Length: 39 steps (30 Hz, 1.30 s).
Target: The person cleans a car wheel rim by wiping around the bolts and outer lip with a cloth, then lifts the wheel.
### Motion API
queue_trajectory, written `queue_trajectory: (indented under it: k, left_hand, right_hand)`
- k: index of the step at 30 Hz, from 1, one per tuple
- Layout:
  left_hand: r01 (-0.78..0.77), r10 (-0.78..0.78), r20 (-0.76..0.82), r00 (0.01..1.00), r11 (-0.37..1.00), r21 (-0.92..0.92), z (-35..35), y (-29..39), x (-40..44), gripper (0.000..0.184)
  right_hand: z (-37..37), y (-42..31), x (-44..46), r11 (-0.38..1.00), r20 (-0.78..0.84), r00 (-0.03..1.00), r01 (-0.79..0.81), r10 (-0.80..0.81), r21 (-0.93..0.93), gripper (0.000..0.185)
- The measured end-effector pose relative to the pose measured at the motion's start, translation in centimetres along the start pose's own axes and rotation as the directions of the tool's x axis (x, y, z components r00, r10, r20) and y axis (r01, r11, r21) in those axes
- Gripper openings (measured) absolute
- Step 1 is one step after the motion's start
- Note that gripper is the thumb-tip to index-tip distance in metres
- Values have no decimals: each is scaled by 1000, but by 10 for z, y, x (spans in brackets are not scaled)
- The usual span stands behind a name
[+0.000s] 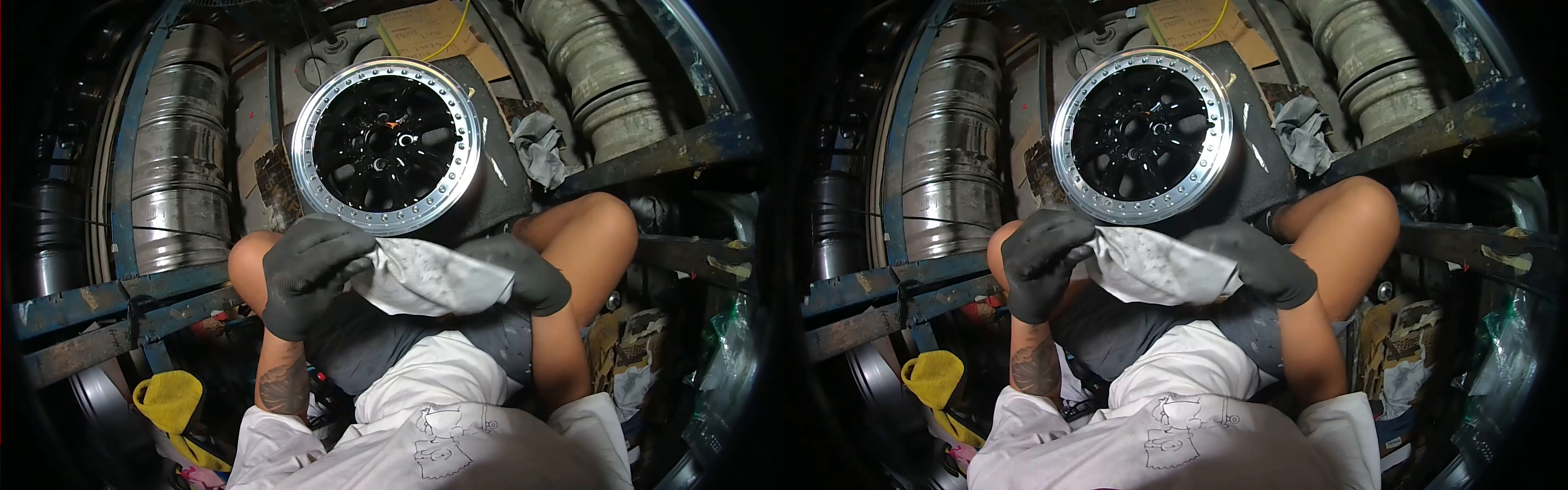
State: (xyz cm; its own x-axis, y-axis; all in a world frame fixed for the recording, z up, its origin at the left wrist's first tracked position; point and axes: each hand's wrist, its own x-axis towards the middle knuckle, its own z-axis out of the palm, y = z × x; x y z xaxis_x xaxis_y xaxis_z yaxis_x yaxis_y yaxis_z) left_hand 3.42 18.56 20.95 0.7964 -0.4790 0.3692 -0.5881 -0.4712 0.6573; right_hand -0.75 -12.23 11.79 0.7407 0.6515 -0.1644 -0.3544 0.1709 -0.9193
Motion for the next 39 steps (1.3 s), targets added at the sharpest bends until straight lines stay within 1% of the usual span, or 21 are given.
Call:
queue_trajectory:
  k: [1, 2, 5, 6, 8, 10, 11, 13, 15, 16, 19, 20, 23, 28, 29, 30, 33, 34, 37, 38, 39]
  left_hand:
    - [2, -2, -25, 1000, 1000, 24, 0, -2, 0, 27]
    - [3, -1, -49, 999, 999, 49, 1, -6, 0, 27]
    - [15, -11, -58, 998, 997, 80, -4, -9, 2, 26]
    - [22, -17, -52, 998, 996, 85, -6, -10, 2, 25]
    - [2, -2, 1, 1000, 1000, 6, -5, -14, 3, 25]
    - [-23, 25, 31, 999, 998, -65, 3, -16, 6, 24]
    - [-34, 37, 33, 999, 995, -92, 10, -14, 6, 24]
    - [-22, 25, 32, 999, 996, -85, 19, -10, 10, 23]
    - [30, -30, 14, 999, 999, -16, 22, -5, 11, 23]
    - [92, -91, 26, 995, 995, -28, 23, -4, 11, 23]
    - [244, -226, 120, 967, 956, -163, 30, -11, 4, 26]
    - [359, -317, 201, 927, 906, -223, 28, -11, 3, 32]
    - [476, -387, 293, 874, 802, -360, 27, -16, 3, 41]
    - [554, -458, 324, 828, 757, -346, 17, -27, -3, 43]
    - [583, -488, 324, 810, 730, -358, 16, -29, -4, 41]
    - [411, -362, 221, 906, 877, -249, 15, -26, 3, 34]
    - [456, -448, 89, 890, 862, -220, 23, -28, -4, 31]
    - [433, -419, 110, 901, 862, -263, 26, -23, -3, 32]
    - [378, -356, 128, 926, 865, -330, 42, -10, -2, 36]
    - [498, -482, 142, 865, 787, -364, 49, -17, -12, 35]
    - [605, -596, 162, 787, 692, -394, 55, -22, -18, 35]
  right_hand:
    - [-1, -8, 0, 997, 62, 996, -53, 56, -56, 36]
    - [0, -23, -2, 920, 51, 997, -35, 59, -390, 32]
    - [-13, -4, -8, 634, -356, 922, -187, -149, -750, 35]
    - [-8, -11, -5, 684, -499, 849, -260, -174, -682, 39]
    - [11, -22, 10, 863, -455, 845, 15, -281, -505, 43]
    - [30, -24, 29, 874, -384, 839, 199, -386, -444, 47]
    - [38, -20, 41, 838, -315, 846, 243, -430, -489, 50]
    - [40, -10, 46, 900, -262, 907, 218, -329, -377, 53]
    - [43, -3, 47, 999, -209, 977, 24, -34, -49, 54]
    - [46, -14, 42, 1000, -229, 973, -5, -1, -27, 52]
    - [42, -4, 35, 1000, -218, 976, -1, 3, 6, 50]
    - [44, -3, 32, 999, -239, 971, 33, -28, 19, 47]
    - [47, 2, 30, 994, -241, 970, 44, -20, 96, 45]
    - [43, 3, 32, 995, -181, 982, -41, 58, 94, 46]
    - [45, 2, 33, 983, -174, 982, -37, 69, 178, 47]
    - [46, 1, 33, 965, -166, 983, -34, 79, 261, 48]
    - [47, -4, 32, 899, -136, 983, -51, 122, 434, 49]
    - [47, -6, 31, 876, -123, 983, -63, 138, 478, 49]
    - [49, 13, 36, 994, -258, 962, 98, -84, 41, 46]
    - [51, 14, 35, 997, -261, 965, 10, 9, 70, 46]
    - [53, 16, 36, 995, -309, 949, 43, -69, -90, 45]
